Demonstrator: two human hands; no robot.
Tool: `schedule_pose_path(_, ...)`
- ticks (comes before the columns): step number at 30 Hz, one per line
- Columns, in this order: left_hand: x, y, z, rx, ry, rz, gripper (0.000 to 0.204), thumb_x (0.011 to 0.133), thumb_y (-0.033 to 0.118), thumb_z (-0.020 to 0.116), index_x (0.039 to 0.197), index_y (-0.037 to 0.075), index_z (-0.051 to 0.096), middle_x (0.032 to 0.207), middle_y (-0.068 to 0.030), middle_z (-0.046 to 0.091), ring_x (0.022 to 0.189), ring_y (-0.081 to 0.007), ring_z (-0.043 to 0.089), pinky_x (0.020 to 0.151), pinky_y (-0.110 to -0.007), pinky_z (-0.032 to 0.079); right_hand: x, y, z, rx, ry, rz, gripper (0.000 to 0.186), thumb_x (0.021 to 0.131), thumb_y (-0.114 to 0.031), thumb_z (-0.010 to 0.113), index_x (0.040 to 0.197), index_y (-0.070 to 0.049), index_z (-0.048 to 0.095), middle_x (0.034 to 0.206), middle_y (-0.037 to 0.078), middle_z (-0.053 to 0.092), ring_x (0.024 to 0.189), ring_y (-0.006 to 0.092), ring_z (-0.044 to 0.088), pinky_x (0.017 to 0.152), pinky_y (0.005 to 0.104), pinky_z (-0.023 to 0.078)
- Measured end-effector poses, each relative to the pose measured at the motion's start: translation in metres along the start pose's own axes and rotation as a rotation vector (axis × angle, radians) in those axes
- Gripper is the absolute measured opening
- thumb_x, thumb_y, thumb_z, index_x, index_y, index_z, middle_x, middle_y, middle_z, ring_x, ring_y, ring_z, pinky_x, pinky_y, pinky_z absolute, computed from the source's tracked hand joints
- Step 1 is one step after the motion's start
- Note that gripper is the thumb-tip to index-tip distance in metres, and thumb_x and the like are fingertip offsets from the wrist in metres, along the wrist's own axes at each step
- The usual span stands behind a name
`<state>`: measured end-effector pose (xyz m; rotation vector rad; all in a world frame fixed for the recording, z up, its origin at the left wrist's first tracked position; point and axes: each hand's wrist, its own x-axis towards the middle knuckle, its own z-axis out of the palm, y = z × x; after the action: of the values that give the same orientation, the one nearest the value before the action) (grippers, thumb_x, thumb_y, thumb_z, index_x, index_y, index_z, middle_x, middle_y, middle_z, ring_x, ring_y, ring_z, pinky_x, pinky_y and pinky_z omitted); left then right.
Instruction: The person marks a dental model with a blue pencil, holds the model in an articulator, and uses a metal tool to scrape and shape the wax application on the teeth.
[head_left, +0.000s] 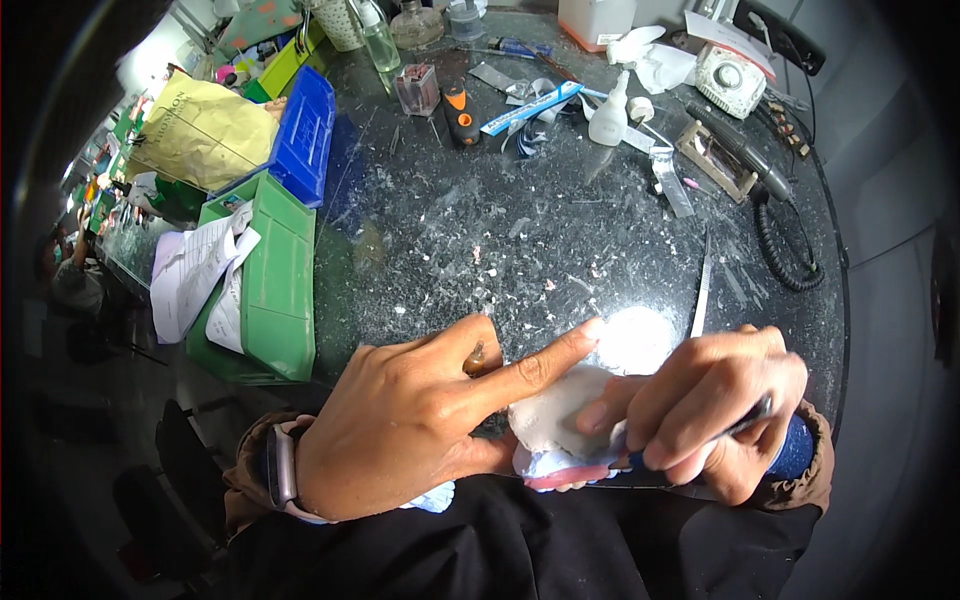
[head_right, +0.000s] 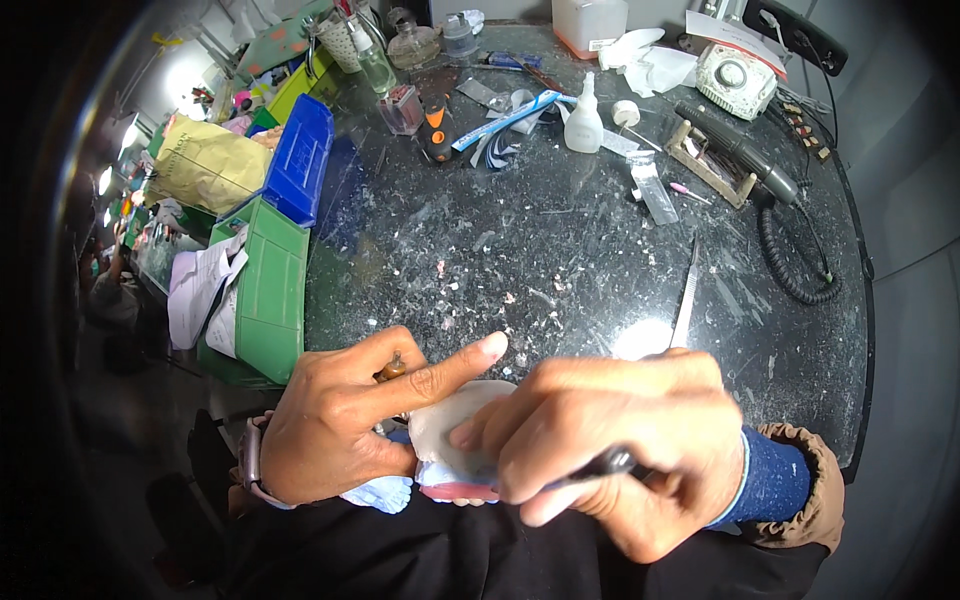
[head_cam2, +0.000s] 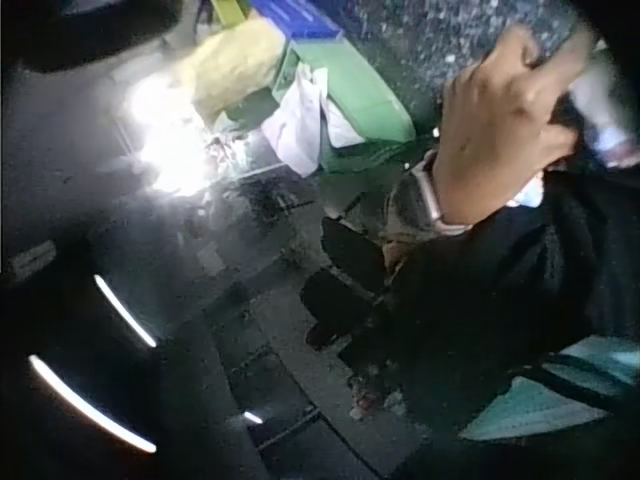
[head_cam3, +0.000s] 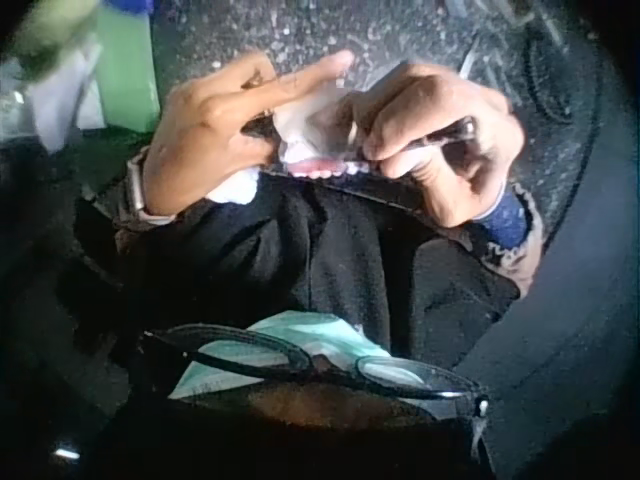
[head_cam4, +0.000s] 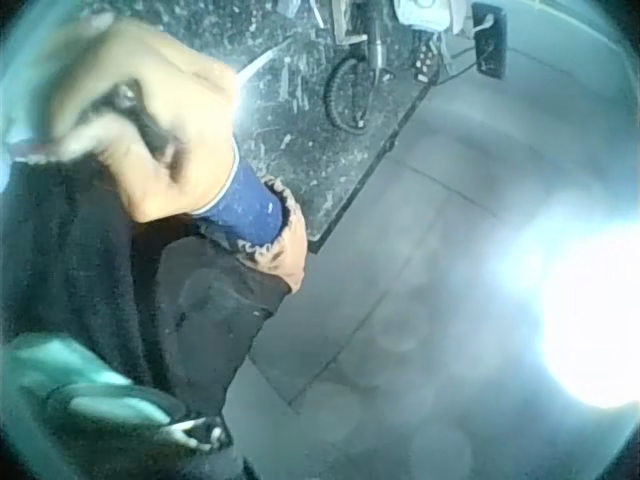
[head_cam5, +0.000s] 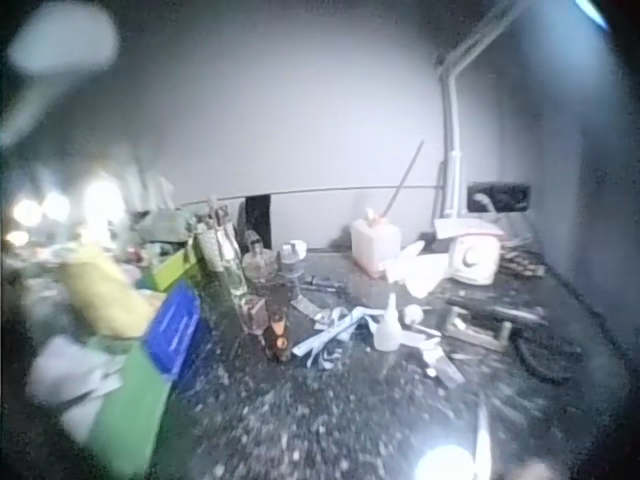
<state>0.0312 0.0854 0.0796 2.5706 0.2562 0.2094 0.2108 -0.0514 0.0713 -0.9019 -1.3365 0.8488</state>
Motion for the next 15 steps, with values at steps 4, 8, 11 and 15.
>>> schedule_pose_path(4,-0.004,-0.001,-0.001,-0.032,0.041,-0.045,0.071,0.055,0.011,0.08,0.124,0.016,0.061,0.071,-0.0031,0.049,0.057,-0.0143,0.052,0.051,-0.029,0.044,0.003,0.007,-0.004,0.055,0.133,-0.047,0.015,0.088,-0.018,0.062,0.087,-0.005,0.054,0.08,0.012,0.056,0.078,0.024,0.066,0.084,0.0448,0.055)
schedule_pose_path(8,-0.002,0.0,-0.007,-0.062,-0.007,-0.082,0.067,0.062,0.01,0.079,0.126,0.01,0.058,0.081,-0.007,0.058,0.066,-0.017,0.058,0.059,-0.029,0.048,0.005,0.012,-0.011,0.069,0.284,-0.164,0.017,0.092,-0.015,0.057,0.095,0.001,0.051,0.089,0.018,0.058,0.091,0.0337,0.065,0.081,0.0441,0.055)
schedule_pose_path(11,-0.005,-0.013,0.001,-0.331,0.158,-0.063,0.068,0.07,0.013,0.078,0.131,0.001,0.05,0.101,-0.0122,0.062,0.081,-0.0188,0.063,0.072,-0.03,0.05,0.007,0.016,-0.008,-0.034,0.531,-0.081,0.021,0.094,-0.018,0.054,0.099,0.0,0.047,0.087,0.017,0.059,0.086,0.0333,0.066,0.077,0.044,0.056)
schedule_pose_path(15,-0.009,-0.02,0.015,-0.983,0.171,-0.177,0.057,0.093,0.014,0.055,0.141,0.0,0.028,0.109,-0.0095,0.059,0.092,-0.0098,0.057,0.08,-0.027,0.048,-0.002,0.022,-0.016,-0.067,0.598,-0.124,0.018,0.094,-0.017,0.052,0.099,0.0,0.046,0.081,0.014,0.06,0.079,0.0304,0.068,0.075,0.0453,0.056)
